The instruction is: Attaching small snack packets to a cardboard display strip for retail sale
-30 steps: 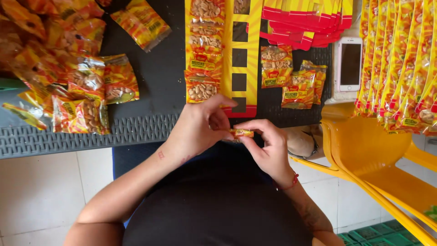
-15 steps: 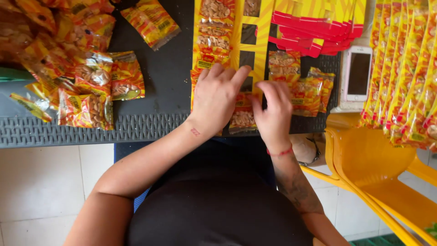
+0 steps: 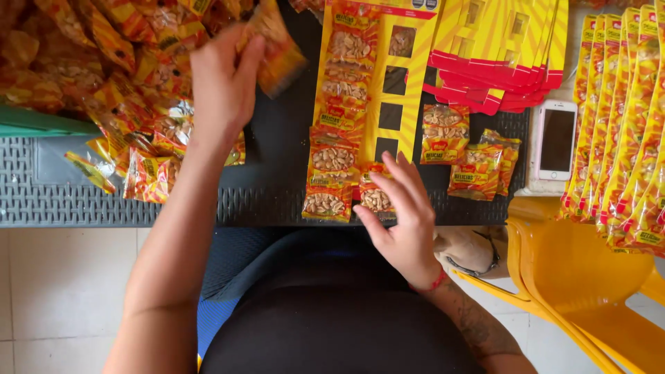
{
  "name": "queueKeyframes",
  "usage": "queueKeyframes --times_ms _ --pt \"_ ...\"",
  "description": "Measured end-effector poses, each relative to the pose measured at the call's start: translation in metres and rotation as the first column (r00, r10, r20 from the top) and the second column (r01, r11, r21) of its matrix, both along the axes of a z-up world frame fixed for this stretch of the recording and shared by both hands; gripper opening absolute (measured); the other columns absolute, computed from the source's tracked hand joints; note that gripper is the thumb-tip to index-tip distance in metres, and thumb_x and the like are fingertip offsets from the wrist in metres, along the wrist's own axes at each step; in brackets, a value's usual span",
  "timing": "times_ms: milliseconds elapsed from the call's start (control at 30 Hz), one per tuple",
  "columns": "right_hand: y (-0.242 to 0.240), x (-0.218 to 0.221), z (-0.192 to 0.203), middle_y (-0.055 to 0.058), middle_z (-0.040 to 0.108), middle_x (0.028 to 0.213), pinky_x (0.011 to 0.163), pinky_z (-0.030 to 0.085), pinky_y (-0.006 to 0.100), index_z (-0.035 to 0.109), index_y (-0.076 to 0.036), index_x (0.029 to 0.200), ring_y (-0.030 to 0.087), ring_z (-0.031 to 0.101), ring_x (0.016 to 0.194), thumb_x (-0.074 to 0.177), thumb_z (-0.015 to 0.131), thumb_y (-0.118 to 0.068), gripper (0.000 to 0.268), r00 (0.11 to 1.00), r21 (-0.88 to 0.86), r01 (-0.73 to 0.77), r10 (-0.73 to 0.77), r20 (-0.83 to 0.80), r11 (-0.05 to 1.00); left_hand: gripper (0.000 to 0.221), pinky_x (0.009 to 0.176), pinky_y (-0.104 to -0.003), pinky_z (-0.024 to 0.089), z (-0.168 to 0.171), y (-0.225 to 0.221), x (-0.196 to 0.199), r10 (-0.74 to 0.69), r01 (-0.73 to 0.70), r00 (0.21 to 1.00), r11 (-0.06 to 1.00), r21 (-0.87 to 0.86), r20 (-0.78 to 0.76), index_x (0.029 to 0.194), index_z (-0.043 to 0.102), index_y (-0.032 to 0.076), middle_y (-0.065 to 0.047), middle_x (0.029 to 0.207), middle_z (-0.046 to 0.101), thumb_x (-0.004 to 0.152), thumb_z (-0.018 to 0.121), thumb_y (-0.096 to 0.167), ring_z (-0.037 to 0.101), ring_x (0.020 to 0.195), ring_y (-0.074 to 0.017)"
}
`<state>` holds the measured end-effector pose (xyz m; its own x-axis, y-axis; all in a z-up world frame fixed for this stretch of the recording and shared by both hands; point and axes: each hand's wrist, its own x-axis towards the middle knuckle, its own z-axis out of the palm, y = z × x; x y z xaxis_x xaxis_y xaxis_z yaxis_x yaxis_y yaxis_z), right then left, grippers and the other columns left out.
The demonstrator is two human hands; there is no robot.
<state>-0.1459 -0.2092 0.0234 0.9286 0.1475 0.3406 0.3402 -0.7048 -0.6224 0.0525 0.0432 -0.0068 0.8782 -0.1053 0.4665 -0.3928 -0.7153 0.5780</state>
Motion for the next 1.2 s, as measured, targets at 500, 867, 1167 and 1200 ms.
queueKeyframes --times_ms 500,867,1167,1200 --pt "-0.034 0.023 -0.005 0.022 0.071 0.103 0.089 0.062 0.048 0.061 0.004 0.119 0.035 0.075 0.096 0.076 0.084 0.0 0.049 0.904 0.651 0.173 0.143 -0.402 0.739 0.018 0.061 -0.03 0.061 0.022 -0.082 -0.107 -0.708 0.146 0.624 0.522 -0.84 -0.331 0.096 0.079 0.002 -0.011 0.068 0.07 0.1 0.068 0.016 0.065 0.058 -0.0154" --pt "-0.118 0.011 -0.02 0.016 0.062 0.091 0.078 0.051 0.042 0.066 -0.005 0.1 0.026 0.054 0.085 0.097 0.062 -0.007 0.006 0.984 0.952 0.133 0.075 -0.159 0.275 0.007 0.077 -0.04 0.062 0.038 -0.069 -0.139 -0.833 0.364 0.473 0.481 -0.798 -0.287 0.097 0.074 0.0 -0.017 0.082 0.076 0.09 0.073 0.001 0.074 0.082 -0.0235" --pt "-0.043 0.08 -0.031 0.007 0.071 0.078 0.077 0.051 0.032 0.078 -0.009 0.096 0.015 0.064 0.077 0.092 0.078 -0.005 0.006 0.944 0.252 0.231 -0.154 -0.291 0.94 0.01 0.087 -0.041 0.061 0.031 -0.02 -0.118 -0.605 0.193 0.687 0.686 -0.702 -0.402 0.101 0.074 0.002 -0.012 0.083 0.076 0.093 0.075 0.009 0.077 0.09 -0.0224" --pt "-0.041 0.081 -0.035 0.007 0.071 0.078 0.077 0.051 0.032 0.078 -0.009 0.096 0.015 0.064 0.077 0.092 0.078 -0.005 0.006 0.945 0.254 0.225 -0.148 -0.291 0.941 0.01 0.087 -0.041 0.061 0.029 -0.016 -0.116 -0.6 0.19 0.691 0.688 -0.7 -0.402 0.101 0.074 0.002 -0.012 0.083 0.076 0.093 0.075 0.009 0.077 0.09 -0.0224"
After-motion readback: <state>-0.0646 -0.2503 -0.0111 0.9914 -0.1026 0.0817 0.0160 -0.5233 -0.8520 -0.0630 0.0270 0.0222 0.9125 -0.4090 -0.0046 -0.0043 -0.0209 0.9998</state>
